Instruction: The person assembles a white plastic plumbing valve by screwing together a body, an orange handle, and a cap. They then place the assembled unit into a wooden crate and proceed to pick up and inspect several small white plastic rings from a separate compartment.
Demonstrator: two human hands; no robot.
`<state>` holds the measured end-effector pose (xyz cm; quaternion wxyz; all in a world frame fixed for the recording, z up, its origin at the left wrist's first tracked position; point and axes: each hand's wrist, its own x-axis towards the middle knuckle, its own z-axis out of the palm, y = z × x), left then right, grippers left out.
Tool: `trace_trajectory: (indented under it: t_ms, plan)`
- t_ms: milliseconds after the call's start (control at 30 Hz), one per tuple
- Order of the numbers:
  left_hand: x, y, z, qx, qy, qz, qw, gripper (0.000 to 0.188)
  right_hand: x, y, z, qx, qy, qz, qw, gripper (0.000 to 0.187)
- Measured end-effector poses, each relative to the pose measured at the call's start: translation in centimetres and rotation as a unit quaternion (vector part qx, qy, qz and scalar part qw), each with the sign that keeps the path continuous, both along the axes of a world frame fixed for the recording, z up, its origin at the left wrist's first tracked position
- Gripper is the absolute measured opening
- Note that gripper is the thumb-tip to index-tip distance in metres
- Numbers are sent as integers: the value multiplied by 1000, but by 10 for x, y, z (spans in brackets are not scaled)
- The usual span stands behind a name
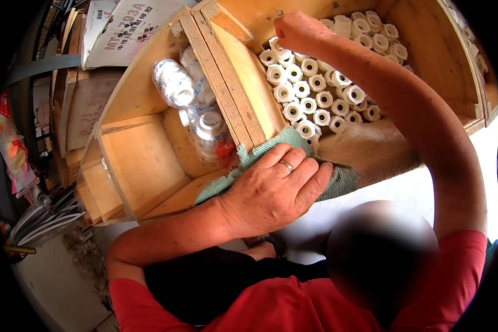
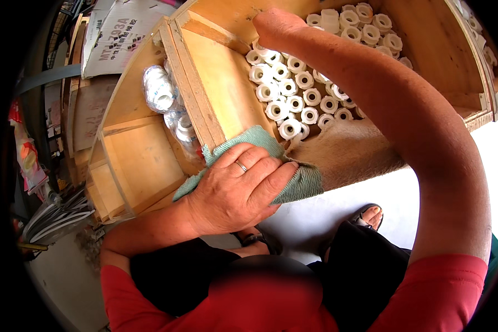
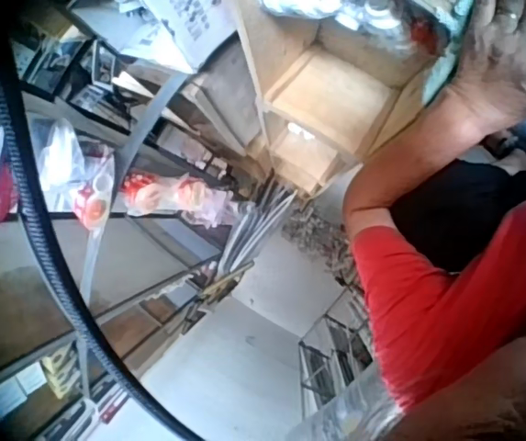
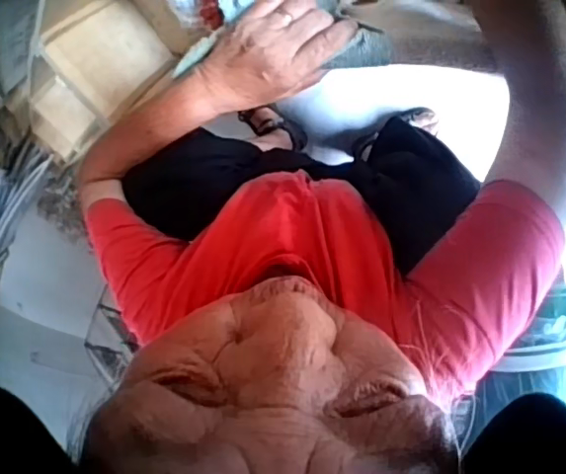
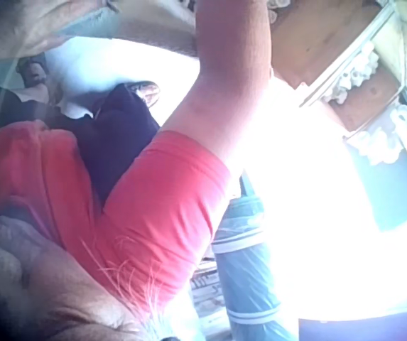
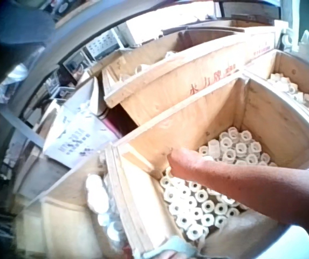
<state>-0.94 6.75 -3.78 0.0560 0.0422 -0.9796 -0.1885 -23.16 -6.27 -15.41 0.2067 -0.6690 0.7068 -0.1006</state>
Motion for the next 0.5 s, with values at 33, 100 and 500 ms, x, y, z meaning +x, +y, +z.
trace_trajectory:
  t_ms: [33,100,500]
  plan:
    - [0,0,0,-2,1,0,1000,62,4,-1,-5,5,-11,-9,1000,11]
    - [0,0,0,1,-1,-1,1000,61,6,-4,-17,62,-59,-11,996,13]
    - [1,0,1,5,-22,0,1000,64,18,3,-30,144,-318,-93,932,21]
